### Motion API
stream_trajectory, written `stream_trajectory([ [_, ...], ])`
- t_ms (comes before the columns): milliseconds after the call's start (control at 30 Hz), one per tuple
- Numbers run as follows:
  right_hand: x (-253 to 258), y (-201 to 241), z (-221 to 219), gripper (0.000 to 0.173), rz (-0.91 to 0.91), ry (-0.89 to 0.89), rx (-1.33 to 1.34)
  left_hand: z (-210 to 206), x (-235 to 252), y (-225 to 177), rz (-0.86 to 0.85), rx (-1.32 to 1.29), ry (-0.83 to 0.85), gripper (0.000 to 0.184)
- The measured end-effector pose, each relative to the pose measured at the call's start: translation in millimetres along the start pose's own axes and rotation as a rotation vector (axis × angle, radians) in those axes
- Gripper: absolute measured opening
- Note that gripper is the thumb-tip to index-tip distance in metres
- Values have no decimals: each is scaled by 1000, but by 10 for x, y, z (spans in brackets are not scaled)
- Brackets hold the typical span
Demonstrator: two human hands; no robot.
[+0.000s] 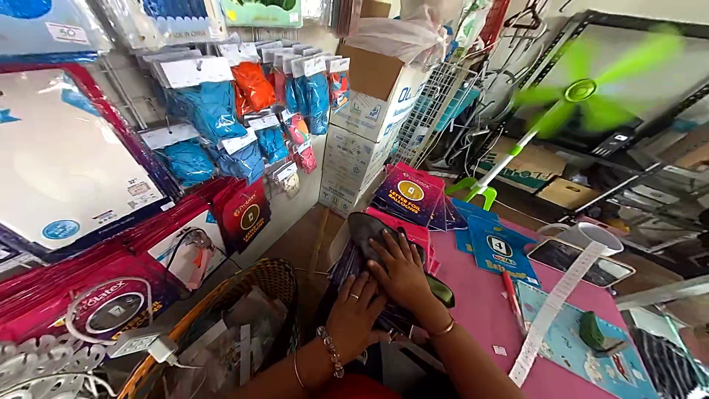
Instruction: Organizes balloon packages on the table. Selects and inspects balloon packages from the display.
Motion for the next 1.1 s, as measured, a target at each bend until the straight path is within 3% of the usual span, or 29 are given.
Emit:
stream_trajectory([
  [233,341,-219,68,57,-205,113,-14,4,-113,-14,-8,-16,-108,60],
  [367,87,-80,22,52,40,82,-6,-24,-126,7,-16,5,-237,54],
  [500,-430,3,-23,47,213,-65,41,-26,-126,10,-37,-7,-224,46],
  [667,-702,-618,90,41,-58,-296,159,28,-107,27,-80,33,-167,51],
  [800,-837,-960,439,31,-275,-568,138,223,-71,21,-38,-27,-96,50],
  [867,-924,-1078,516,31,-370,-660,133,360,-2,88,38,-87,-50,50],
  [967,-1002,-1208,422,32,-453,-701,173,550,206,342,304,-166,27,53],
  [1100,-1013,-1187,368,32,-437,-718,153,561,410,746,634,-248,239,81],
])
Point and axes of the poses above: each hand's wrist, its own x-axis towards the middle knuckle, its own z-axis out of the back of the hand, y = z × x, the point moved 6 cm from there along x, towards the middle knuckle, and after that the axes turned 2 degrees about z, right-handed, at the moved point
